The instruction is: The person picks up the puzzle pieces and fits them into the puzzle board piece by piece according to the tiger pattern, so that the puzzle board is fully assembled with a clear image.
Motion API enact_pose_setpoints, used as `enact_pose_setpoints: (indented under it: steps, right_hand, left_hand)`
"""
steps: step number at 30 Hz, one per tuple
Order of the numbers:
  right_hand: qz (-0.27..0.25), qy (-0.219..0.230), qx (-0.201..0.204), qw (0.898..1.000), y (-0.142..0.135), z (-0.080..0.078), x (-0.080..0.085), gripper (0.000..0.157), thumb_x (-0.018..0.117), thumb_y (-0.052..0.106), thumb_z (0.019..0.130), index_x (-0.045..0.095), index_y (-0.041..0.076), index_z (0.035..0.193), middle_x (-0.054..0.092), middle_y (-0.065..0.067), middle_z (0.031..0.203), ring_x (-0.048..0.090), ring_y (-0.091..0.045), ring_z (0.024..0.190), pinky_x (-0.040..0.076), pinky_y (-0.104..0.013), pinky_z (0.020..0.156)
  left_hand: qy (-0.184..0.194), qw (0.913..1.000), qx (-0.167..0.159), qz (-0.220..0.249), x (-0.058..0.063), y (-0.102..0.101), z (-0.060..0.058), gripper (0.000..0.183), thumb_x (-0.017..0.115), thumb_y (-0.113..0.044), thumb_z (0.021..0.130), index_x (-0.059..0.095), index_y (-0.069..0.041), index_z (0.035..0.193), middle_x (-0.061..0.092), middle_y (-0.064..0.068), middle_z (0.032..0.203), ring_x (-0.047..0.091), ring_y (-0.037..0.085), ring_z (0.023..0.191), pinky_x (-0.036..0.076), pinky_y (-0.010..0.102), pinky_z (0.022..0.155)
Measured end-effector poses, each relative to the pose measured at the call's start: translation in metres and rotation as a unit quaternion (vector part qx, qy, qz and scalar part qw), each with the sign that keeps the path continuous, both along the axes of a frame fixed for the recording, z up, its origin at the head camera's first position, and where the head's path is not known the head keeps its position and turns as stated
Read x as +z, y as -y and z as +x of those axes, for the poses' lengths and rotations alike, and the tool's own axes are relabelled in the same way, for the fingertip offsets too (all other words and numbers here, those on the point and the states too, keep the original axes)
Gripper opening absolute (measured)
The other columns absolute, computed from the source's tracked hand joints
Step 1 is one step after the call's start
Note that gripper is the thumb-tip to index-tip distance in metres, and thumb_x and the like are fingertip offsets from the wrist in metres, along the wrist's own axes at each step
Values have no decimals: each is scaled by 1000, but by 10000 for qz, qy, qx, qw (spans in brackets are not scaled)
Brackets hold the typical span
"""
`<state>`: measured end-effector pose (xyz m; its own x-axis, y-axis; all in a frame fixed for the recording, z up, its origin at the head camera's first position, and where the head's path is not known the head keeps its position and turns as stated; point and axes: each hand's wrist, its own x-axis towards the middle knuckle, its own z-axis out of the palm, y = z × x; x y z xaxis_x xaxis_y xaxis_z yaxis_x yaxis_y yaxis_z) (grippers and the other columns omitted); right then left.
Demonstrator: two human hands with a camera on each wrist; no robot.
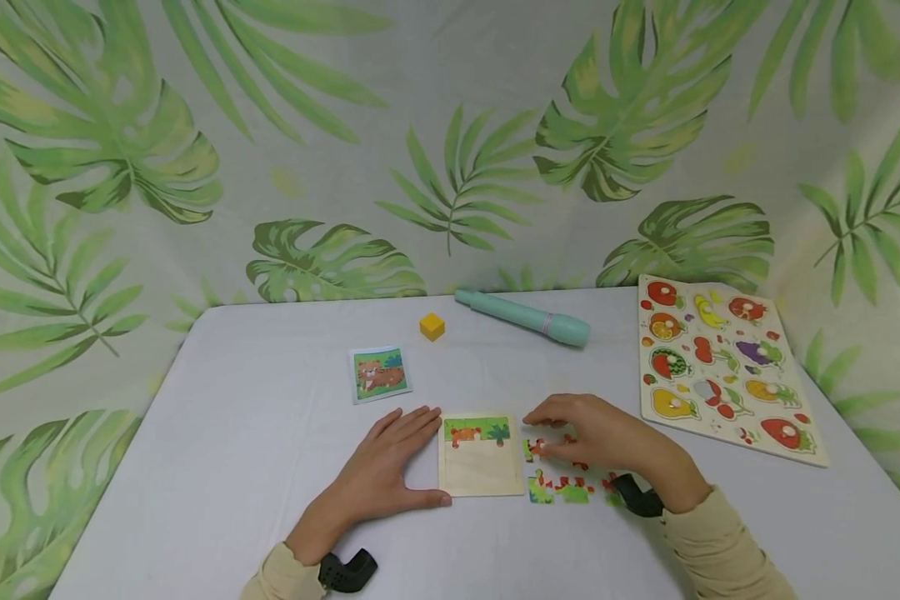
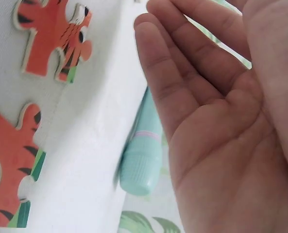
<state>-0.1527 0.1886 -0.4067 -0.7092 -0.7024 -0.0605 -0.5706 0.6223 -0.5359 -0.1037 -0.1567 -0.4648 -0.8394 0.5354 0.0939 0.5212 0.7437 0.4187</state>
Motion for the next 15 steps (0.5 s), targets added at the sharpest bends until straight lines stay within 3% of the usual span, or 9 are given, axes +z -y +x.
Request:
enact_pose_setpoints:
  steps: [15]
  right_hand:
    - [285, 182, 105, 9994, -3, -4, -5, 36, 84, 22, 88, 74, 18, 122, 69, 8, 120, 62, -11, 106, 56, -35, 94]
  left_hand:
    - [-132, 9999, -56, 3, -4, 1, -1, 106, 69, -78, 80, 43, -11, 158, 38, -2, 166, 31, 17, 155, 22, 48, 128]
